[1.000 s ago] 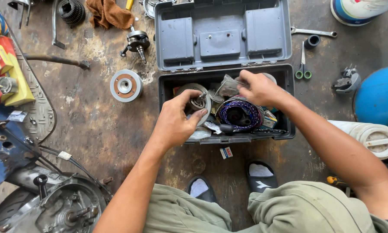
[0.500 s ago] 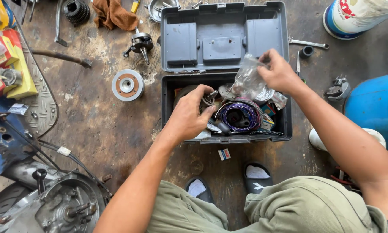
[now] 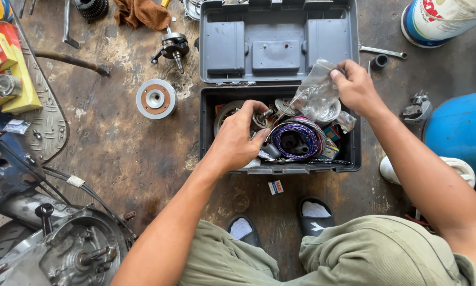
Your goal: The person assembles mechanical parts, including gears and bearings, on the floor. They handle a gear assembly, insert a bearing, and use a small tool to adjust components. The person also opens a toolbox to retrieve additional parts and tools.
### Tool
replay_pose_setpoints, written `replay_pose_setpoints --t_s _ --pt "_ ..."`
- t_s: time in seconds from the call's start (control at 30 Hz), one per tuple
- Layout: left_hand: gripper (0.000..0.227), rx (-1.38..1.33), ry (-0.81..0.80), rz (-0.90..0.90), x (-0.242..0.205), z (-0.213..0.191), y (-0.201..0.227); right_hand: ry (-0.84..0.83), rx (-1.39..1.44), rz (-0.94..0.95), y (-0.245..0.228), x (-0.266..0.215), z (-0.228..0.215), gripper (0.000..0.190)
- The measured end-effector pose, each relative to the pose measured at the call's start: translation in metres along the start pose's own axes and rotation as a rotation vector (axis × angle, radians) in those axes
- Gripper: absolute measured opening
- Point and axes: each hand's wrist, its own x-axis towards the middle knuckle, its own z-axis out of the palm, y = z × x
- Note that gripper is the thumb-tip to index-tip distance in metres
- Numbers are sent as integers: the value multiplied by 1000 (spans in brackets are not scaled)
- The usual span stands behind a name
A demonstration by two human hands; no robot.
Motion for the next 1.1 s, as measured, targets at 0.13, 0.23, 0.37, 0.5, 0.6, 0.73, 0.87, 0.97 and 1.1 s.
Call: replay_pose_setpoints --t_s 0.13,0.23,0.37,0.5,0.6,0.73,0.87,0.97,1.1 --pt "57 -36 -4 14 2 2 2 -21 23 56 -12 -17 -1 22" --pt "67 -85 -17 64 6 7 1 -23 52 156 -35 -28 -5 24" --pt "67 -106 -23 106 8 10 3 -115 284 187 1 -17 -2 30" --pt "68 -114 -14 122 8 12 3 -14 65 232 9 -11 6 38" --pt "69 -107 -13 140 8 12 4 -7 69 244 23 -6 10 40" --pt "70 -130 -9 131 9 13 6 14 115 248 24 -2 11 36" --pt "69 -134 -10 133 11 15 6 23 119 231 29 -2 10 35" --pt "69 -134 -12 130 11 17 5 38 125 217 27 -3 11 33" --pt "68 -138 -16 127 11 16 5 54 110 203 28 -2 10 30"
